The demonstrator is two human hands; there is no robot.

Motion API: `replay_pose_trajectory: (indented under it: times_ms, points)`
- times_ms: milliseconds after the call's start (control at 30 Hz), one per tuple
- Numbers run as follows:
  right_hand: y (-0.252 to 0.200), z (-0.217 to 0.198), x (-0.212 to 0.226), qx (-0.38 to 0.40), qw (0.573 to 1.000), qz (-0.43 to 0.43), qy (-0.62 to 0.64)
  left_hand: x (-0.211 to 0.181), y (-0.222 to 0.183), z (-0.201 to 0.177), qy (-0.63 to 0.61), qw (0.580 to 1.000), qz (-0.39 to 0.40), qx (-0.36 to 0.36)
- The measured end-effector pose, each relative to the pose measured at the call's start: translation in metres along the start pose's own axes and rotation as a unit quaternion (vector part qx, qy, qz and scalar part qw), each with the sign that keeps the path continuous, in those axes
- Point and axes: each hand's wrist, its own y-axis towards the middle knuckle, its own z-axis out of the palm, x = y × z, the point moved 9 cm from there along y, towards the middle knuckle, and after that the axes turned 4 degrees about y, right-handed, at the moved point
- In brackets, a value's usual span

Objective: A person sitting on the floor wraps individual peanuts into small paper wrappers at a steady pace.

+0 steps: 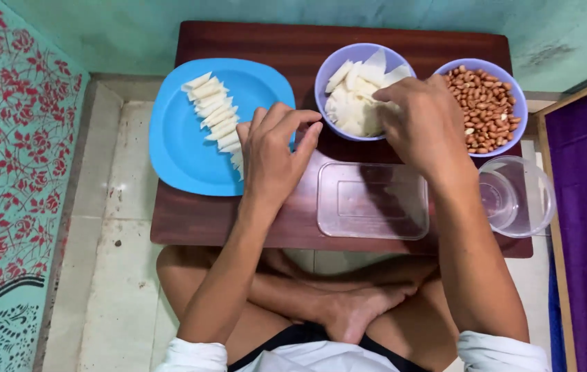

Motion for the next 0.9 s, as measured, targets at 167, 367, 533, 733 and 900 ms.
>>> replay_pose_trajectory:
  times_ms: [167,367,533,733,900]
  points:
    - [0.013,0.018,0.005,0.065,0.998,-0.007,0.007,-0.01,0.004,-0.001,-0.012,1.0,-0.001,0.007]
    - [0.04,0.025,-0.006,0.028,0.998,0.022,0.054,-0.007,0.009,0.005,-0.005,1.0,-0.012,0.009]
    - [0.051,0.047,-0.01,-0.003,0.999,0.045,0.011,-0.01,0.014,0.007,-0.023,1.0,-0.013,0.014]
    - [0.026,0.006,-0.01,-0.056,0.987,0.07,0.134,-0.01,0.012,0.007,-0.023,0.999,-0.02,0.013]
    - [0.001,-0.026,0.001,-0.146,0.952,0.057,0.262,-0.023,0.014,0.015,-0.067,0.998,-0.018,0.004]
